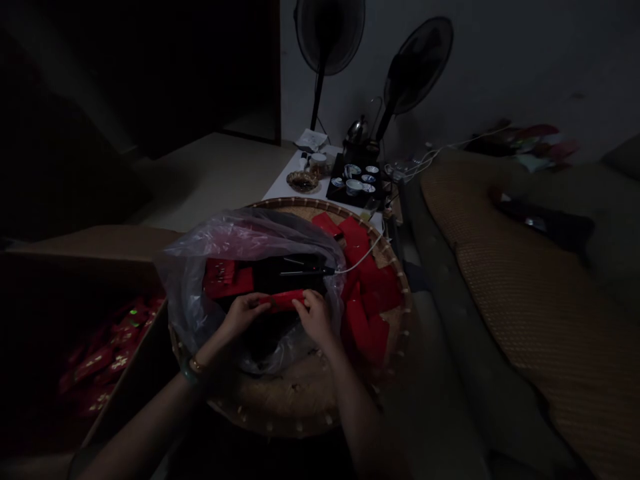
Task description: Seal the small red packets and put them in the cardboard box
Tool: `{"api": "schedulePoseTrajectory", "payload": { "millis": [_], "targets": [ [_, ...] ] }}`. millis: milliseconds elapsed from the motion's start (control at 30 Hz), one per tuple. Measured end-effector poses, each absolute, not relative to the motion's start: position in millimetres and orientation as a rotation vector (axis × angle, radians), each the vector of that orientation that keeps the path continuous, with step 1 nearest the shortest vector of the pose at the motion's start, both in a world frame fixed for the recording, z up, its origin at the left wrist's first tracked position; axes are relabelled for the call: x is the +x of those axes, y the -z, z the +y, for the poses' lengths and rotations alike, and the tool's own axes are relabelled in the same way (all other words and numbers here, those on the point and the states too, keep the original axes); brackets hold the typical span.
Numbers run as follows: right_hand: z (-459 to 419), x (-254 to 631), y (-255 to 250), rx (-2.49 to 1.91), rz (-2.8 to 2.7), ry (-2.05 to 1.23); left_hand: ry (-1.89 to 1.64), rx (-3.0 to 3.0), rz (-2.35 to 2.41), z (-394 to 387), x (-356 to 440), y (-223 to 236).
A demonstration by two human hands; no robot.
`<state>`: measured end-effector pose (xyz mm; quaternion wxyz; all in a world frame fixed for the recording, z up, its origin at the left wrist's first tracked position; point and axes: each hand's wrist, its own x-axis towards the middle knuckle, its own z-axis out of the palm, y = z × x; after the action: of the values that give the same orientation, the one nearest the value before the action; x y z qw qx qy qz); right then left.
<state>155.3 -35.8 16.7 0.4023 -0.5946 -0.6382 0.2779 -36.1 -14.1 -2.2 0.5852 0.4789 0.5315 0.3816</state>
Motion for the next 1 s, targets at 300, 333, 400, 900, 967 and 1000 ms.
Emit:
{"api": "schedulePoseTrajectory", "payload": {
  "millis": [300, 333, 400, 900, 967, 1000],
  "targets": [
    [-32.2, 148.9, -1.4, -1.127, -1.403, -1.666, -0.720, 1.128, 1.041, -17.3, -54.1, -1.7],
    [-32.2, 148.0, -0.2, -1.135, -1.386, -1.685, -0.694, 1.144, 1.030, -18.1, -57.5, -0.7],
    [-32.1, 146.1, -0.4, -1.152, -1.371, -1.702, -0.655, 1.241, 1.078, -20.2, -62.7, 0.7],
    [-36.5, 136.1, -18.9, -1.201, -1.363, -1.741, -0.683, 2.471, 1.335, -38.7, -35.4, -10.4],
    [-33.2, 140.4, -19.4, -1.184, -1.346, -1.766, -0.708, 2.421, 1.344, -36.9, -39.1, -9.0],
    [-30.2, 144.0, -19.5, -1.165, -1.319, -1.779, -0.723, 2.396, 1.350, -35.7, -41.1, -8.4]
  ]
}}
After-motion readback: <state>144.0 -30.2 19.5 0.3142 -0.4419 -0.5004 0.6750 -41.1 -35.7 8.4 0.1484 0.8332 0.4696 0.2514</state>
